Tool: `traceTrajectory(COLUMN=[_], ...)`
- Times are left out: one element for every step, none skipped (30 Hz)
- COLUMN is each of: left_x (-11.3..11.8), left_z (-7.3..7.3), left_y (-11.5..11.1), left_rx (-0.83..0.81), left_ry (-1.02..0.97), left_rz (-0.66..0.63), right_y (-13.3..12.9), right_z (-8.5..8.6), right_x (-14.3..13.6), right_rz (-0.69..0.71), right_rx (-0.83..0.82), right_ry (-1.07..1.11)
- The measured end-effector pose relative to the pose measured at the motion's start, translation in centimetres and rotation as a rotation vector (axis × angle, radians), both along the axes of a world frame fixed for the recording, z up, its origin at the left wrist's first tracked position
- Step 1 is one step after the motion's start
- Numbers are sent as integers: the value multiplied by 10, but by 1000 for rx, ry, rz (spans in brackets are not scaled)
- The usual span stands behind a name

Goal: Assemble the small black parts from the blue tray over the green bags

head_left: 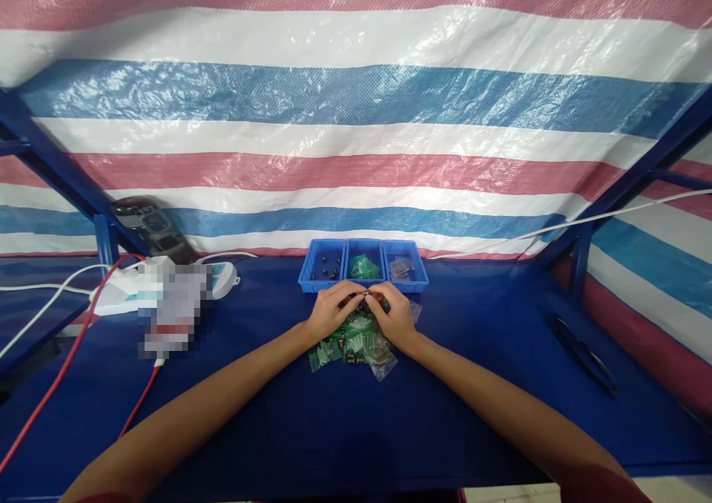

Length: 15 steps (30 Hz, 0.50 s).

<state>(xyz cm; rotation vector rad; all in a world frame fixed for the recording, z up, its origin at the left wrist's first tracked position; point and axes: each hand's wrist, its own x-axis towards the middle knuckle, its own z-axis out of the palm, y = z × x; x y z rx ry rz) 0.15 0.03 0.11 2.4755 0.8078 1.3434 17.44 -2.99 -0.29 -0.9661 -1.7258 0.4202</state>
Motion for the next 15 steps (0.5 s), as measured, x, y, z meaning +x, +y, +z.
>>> traceTrajectory(left_x=[0, 0, 0, 0, 0, 1, 1, 1, 1, 1, 1, 0, -1, -3, -4], left_z=[0, 0, 0, 0, 1, 1, 2, 4, 5, 8, 10, 13, 16, 20, 23], left_y=[0, -1, -1, -1, -2, -2, -2, -2, -2, -2, -1, -1, 1, 3, 5], left_rx=[-8, -17, -25, -32, -41, -50, -62, -78, -99, -122, -147, -172, -195, -213, -228], left_ry=[0, -2, -9, -21, -36, -53, -71, -88, -104, -120, -138, -159, -179, -200, -216], left_rz=[12, 24, 37, 51, 63, 76, 90, 106, 124, 144, 168, 195, 224, 253, 280], right_y=[0, 0, 0, 0, -1, -1, -1, -1, -1, -1, -1, -1, -1, -1, -1], right_z=[0, 0, 0, 1, 1, 1, 2, 2, 2, 2, 2, 2, 2, 2, 2], right_x=[0, 0, 0, 0, 0, 0, 0, 0, 0, 0, 0, 0, 0, 0, 0], right_rz=[1, 2, 2, 2, 3, 2, 3, 2, 2, 0, -1, -2, -1, 1, 4], right_rx=[1, 1, -2, -6, -10, -14, -16, -16, -15, -13, -11, -10, -10, -10, -9], right_ry=[-4, -6, -6, -5, -3, 0, 2, 5, 7, 9, 9, 9, 8, 8, 7])
